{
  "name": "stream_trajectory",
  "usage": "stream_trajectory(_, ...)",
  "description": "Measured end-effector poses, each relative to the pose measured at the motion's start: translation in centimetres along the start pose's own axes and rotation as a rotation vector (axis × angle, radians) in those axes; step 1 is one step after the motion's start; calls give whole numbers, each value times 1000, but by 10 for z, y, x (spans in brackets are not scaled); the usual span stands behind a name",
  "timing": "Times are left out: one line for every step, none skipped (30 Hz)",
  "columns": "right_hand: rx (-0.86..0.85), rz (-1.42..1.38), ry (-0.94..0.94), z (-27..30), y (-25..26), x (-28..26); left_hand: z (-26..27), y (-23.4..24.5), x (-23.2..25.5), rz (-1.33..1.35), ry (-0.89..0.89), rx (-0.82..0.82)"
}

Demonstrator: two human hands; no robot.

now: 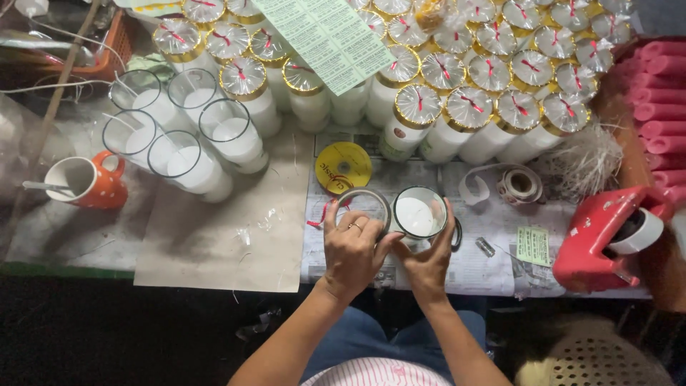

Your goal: Cutting labels from a printed sheet and applying them to the bottom and sides of glass candle jars.

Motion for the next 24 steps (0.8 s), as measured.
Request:
stream_trajectory(38,73,19,-2,1,-3,1,0,0,-3,-7,-1)
stream_trajectory(76,147,37,-5,1,-7,1,0,-1,-6,-14,-2)
stream_trajectory(77,149,37,-6,3,-2,0,3,-4,-3,-14,-1)
stream_trajectory(98,196,83,-7,5,-3,-1,4,-4,-15,-57,-18)
stream_trajectory(119,245,131,-9,8,-3,-3,4,-3,-26,-99,-33)
stream_trajectory(120,250,132,-9,9,-2,-7,8,-15,-21,-97,-30)
stream_trajectory(115,250,128,-10,9,0,-11,10,-24,-37,-141,-46)
stream_trajectory(110,251,124,-10,9,1,-14,12,-32,-52,-185,-61)
stream_trajectory(110,250,128,-11,10,3,-21,14,-38,-54,-185,-58)
stream_trajectory(94,244,115,-13,10,6,-28,15,-45,-32,-189,-68)
stream_trajectory(79,238,99,-13,10,10,-34,17,-51,-8,-192,-81)
stream_trajectory(78,238,99,-13,10,10,-33,11,-55,-8,-192,-80)
stream_trajectory(62,237,80,-15,11,13,-34,5,-59,34,-193,-72)
stream_trajectory(46,236,60,-16,11,16,-34,-2,-62,76,-194,-63)
stream_trajectory(47,239,58,-18,14,18,-37,-5,-62,80,-194,-64)
stream_trajectory(7,208,48,-19,14,22,-39,-10,-63,111,-178,-67)
stream_trajectory(-34,177,36,-20,13,26,-42,-14,-64,142,-161,-72)
stream_trajectory(-34,180,33,-24,16,27,-43,-17,-61,145,-159,-74)
stream_trajectory(-89,169,31,-28,14,28,-43,-19,-60,157,-148,-83)
stream_trajectory(-144,158,28,-31,11,30,-44,-22,-59,170,-138,-91)
stream_trajectory(-147,157,25,-37,14,27,-42,-22,-58,169,-135,-94)
stream_trajectory(-233,131,6,-41,10,26,-40,-22,-57,181,-124,-102)
stream_trajectory(-318,103,-10,-46,5,24,-39,-23,-57,190,-115,-108)
stream_trajectory(-321,100,-10,-51,8,22,-38,-19,-53,187,-114,-109)
Point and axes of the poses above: each hand's wrist, its own z-axis away from the middle knuckle, its own y-axis out of the back of the hand, x = y × z, the point moved 10 cm from there along -z, towards the middle knuckle, and after that the axes turned 5 degrees about -y, right-handed, at the moved point
